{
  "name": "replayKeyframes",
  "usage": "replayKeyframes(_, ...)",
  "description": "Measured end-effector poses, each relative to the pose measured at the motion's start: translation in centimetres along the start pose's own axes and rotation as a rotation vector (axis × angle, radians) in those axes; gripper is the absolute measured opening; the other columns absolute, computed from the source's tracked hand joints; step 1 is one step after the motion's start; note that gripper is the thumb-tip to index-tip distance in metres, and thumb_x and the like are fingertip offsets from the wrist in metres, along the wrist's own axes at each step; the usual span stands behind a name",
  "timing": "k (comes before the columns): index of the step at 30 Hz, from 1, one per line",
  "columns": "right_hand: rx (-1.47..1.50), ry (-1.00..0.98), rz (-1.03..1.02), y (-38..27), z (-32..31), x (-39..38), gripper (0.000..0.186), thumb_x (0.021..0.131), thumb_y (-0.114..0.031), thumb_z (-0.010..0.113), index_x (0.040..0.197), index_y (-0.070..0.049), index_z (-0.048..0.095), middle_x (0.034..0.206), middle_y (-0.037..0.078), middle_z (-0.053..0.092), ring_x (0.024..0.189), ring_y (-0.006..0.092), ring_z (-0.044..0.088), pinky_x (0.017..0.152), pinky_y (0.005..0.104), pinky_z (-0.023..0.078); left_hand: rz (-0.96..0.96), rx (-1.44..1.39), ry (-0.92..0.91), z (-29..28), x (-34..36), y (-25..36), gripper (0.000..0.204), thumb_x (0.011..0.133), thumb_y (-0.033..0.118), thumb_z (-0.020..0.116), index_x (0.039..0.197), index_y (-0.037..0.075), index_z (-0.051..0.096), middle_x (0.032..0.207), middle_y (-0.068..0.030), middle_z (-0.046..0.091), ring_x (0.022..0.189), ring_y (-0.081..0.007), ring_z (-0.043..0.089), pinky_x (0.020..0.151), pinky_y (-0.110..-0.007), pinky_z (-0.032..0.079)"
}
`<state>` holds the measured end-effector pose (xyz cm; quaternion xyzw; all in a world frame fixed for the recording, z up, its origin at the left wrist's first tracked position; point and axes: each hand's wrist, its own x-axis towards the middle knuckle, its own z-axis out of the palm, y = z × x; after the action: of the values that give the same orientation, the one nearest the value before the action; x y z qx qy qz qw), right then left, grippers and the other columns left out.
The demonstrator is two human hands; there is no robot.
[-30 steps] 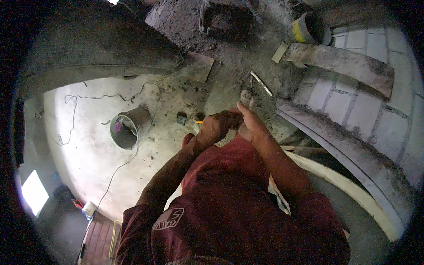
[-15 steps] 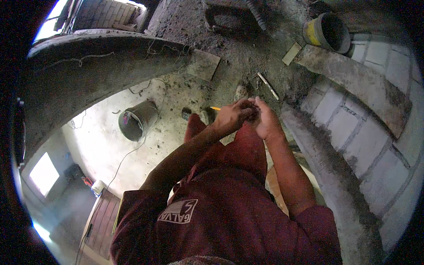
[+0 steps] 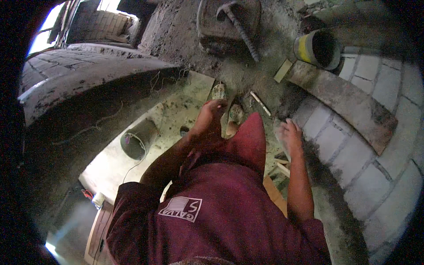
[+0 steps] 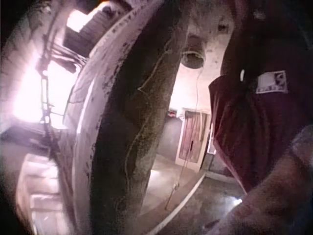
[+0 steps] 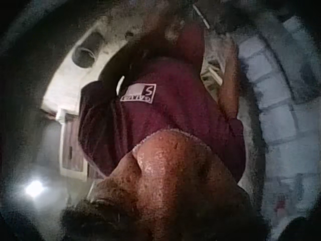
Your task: The person hammers an edge of a concrete wall, picks up a wooden board, hammers the board into a concrete structure, and then uses a tape measure and pencil to mark the concrete.
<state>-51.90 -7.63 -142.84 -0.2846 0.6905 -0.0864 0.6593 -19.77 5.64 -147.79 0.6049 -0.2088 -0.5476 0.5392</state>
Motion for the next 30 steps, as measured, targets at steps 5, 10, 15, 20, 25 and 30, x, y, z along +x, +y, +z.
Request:
replayKeyframes(5,0.001,0.165,0.1,-0.8,-4.6,0.9,0.055,0.095,-0.043,0.056,0.135,-0.006,0.048,0.113,0.009,0.064,0.086,0.0203,0.063,0.071,0.0397,0.051,-0.019,0.296,0.032,-6.4,1.6,1.6,0.012,0.09,0.011,0.061,0.098,0.002,0.062,0.083,-0.0071,0.063,0.074,-0.016,0.056,0.067,-0.03,0.046)
replayKeyframes(10,-0.11,0.074,0.105,-9.2,-2.0,3.8,0.049,0.093,-0.037,0.06,0.128,-0.004,0.052,0.106,0.01,0.065,0.079,0.018,0.063,0.064,0.0342,0.052,-0.276,0.14,0.202,-9.1,3.3,3.8,0.015,0.094,0.015,0.057,0.099,0.002,0.061,0.082,-0.0038,0.063,0.066,-0.0106,0.053,0.06,-0.027,0.045)
replayKeyframes(15,-0.263,-0.076,0.013,-21.4,2.1,11.3,0.047,0.092,-0.036,0.062,0.125,-0.004,0.053,0.099,0.008,0.066,0.075,0.0168,0.063,0.06,0.0301,0.05,-0.298,-0.046,0.435,-8.3,5.8,6.9,0.02,0.096,0.021,0.057,0.101,0.002,0.059,0.082,-0.0049,0.064,0.065,-0.0113,0.057,0.056,-0.027,0.045)
replayKeyframes(20,-0.423,-0.252,-0.071,-34.5,6.2,22.3,0.043,0.096,-0.035,0.057,0.126,-0.004,0.054,0.101,0.009,0.065,0.078,0.0169,0.064,0.061,0.0329,0.052,-0.35,-0.187,0.748,-5.7,6.6,8.0,0.021,0.095,0.023,0.056,0.097,0.003,0.061,0.081,-0.0052,0.064,0.063,-0.0112,0.058,0.053,-0.027,0.046)
replayKeyframes(25,-0.603,-0.328,-0.128,-45.7,11.6,28.8,0.039,0.097,-0.035,0.056,0.123,-0.005,0.056,0.098,0.006,0.065,0.075,0.0156,0.064,0.06,0.0324,0.052,-0.41,-0.501,1.133,-0.3,3.9,6.4,0.022,0.096,0.023,0.056,0.107,0.004,0.055,0.081,-0.0043,0.063,0.063,-0.0116,0.058,0.053,-0.025,0.047)
replayKeyframes(30,-0.785,-0.375,-0.11,-51.4,14.3,32.5,0.042,0.096,-0.04,0.057,0.124,-0.009,0.056,0.101,0.003,0.066,0.074,0.0119,0.062,0.06,0.0306,0.052,-0.355,-0.715,1.221,3.2,8.2,7.4,0.019,0.098,0.021,0.055,0.107,0.005,0.052,0.087,-0.0058,0.062,0.071,-0.0141,0.061,0.057,-0.028,0.05)
